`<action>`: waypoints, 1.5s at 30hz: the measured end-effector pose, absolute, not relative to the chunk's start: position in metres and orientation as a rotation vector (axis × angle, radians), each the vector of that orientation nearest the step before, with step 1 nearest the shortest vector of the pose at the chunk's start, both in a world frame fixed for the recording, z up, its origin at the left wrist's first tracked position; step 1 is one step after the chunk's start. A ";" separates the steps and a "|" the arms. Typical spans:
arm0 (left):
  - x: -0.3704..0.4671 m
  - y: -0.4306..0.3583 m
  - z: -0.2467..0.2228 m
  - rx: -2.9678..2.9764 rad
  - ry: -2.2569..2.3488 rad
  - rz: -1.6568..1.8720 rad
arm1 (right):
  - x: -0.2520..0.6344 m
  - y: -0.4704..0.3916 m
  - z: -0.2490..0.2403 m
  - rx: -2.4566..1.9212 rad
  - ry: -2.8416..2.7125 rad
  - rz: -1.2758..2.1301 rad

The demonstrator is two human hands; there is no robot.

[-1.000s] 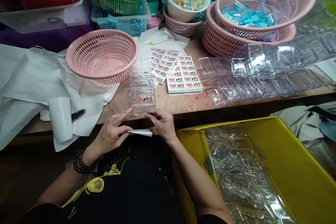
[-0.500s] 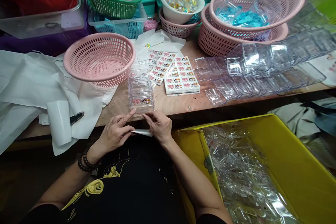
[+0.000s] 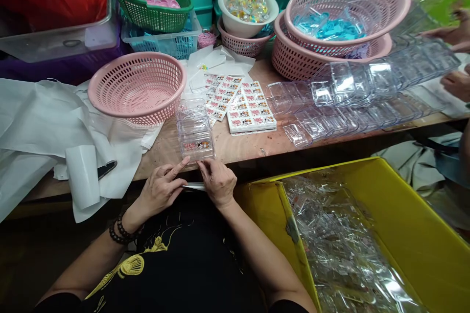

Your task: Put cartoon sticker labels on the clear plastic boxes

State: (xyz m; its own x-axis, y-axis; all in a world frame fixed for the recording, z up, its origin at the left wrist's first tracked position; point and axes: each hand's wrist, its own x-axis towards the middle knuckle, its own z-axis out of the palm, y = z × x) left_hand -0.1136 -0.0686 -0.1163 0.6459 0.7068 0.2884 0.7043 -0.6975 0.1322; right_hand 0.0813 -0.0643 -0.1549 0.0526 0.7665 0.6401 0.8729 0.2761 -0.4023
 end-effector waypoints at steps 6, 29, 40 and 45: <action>-0.114 -0.068 -0.115 2.851 1.213 0.475 | 0.078 -0.065 -0.160 -1.564 -1.676 -0.230; -0.118 -0.073 -0.080 1.790 1.147 0.644 | 0.118 -0.101 -0.077 -1.404 -1.886 1.071; -0.111 -0.072 -0.089 1.394 1.068 0.602 | 0.102 -0.093 -0.067 -1.378 -1.941 0.866; -0.108 -0.071 -0.099 1.109 0.996 0.668 | 0.100 -0.092 -0.077 -1.309 -1.803 0.749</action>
